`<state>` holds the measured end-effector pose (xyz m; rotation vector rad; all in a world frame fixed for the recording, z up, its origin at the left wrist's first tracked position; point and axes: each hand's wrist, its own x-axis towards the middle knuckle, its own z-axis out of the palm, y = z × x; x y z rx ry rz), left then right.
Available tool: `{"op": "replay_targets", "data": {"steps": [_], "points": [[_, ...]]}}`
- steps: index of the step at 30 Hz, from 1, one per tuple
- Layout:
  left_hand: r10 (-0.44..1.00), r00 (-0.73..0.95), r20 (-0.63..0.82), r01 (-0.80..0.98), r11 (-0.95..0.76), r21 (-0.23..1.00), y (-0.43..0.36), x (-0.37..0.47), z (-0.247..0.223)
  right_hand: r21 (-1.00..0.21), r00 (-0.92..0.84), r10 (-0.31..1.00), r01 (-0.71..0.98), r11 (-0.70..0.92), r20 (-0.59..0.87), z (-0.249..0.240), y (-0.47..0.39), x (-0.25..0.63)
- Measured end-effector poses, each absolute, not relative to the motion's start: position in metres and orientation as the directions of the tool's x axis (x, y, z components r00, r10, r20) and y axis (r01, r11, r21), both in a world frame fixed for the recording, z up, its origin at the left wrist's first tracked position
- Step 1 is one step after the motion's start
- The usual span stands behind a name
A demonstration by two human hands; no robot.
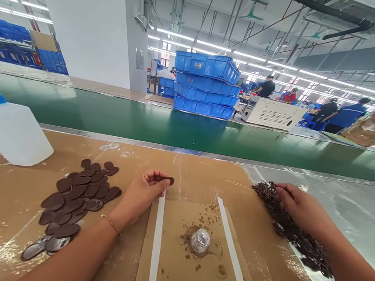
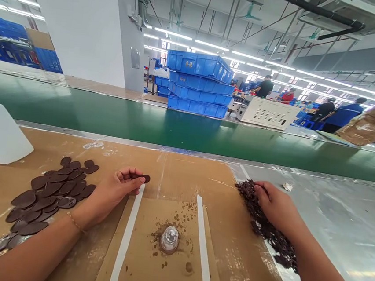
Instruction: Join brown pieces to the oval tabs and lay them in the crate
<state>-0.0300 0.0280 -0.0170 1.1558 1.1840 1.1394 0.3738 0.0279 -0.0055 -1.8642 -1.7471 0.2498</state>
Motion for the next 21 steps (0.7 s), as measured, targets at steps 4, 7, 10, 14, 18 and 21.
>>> {"op": "replay_targets", "data": {"steps": [4,7,10,14,18,21], "points": [[0.996,0.052,-0.077,-0.008,0.077,0.997,0.028,-0.032,-0.017,-0.717,0.081,0.984,0.695,0.058,0.158,-0.009,0.047,0.344],[0.994,0.022,-0.103,-0.054,0.104,0.993,0.03,-0.033,-0.017,-0.756,-0.023,0.998,0.653,0.053,0.05,-0.012,0.058,0.321],[0.991,-0.024,-0.129,-0.137,0.125,0.983,0.031,-0.032,-0.014,-0.706,-0.071,0.995,0.708,0.006,-0.064,-0.018,0.063,0.308],[0.992,-0.023,-0.128,-0.083,0.126,0.989,0.031,-0.032,-0.013,-0.588,-0.084,0.989,0.809,-0.004,-0.121,-0.021,0.064,0.303],[0.996,-0.012,-0.083,-0.046,0.083,0.995,0.033,-0.033,-0.019,-0.502,-0.129,0.986,0.863,0.059,-0.106,-0.014,0.062,0.299],[0.996,-0.019,-0.083,-0.064,0.081,0.995,0.034,-0.035,-0.021,-0.456,-0.139,0.988,0.885,0.091,-0.072,-0.009,0.066,0.296]]}}
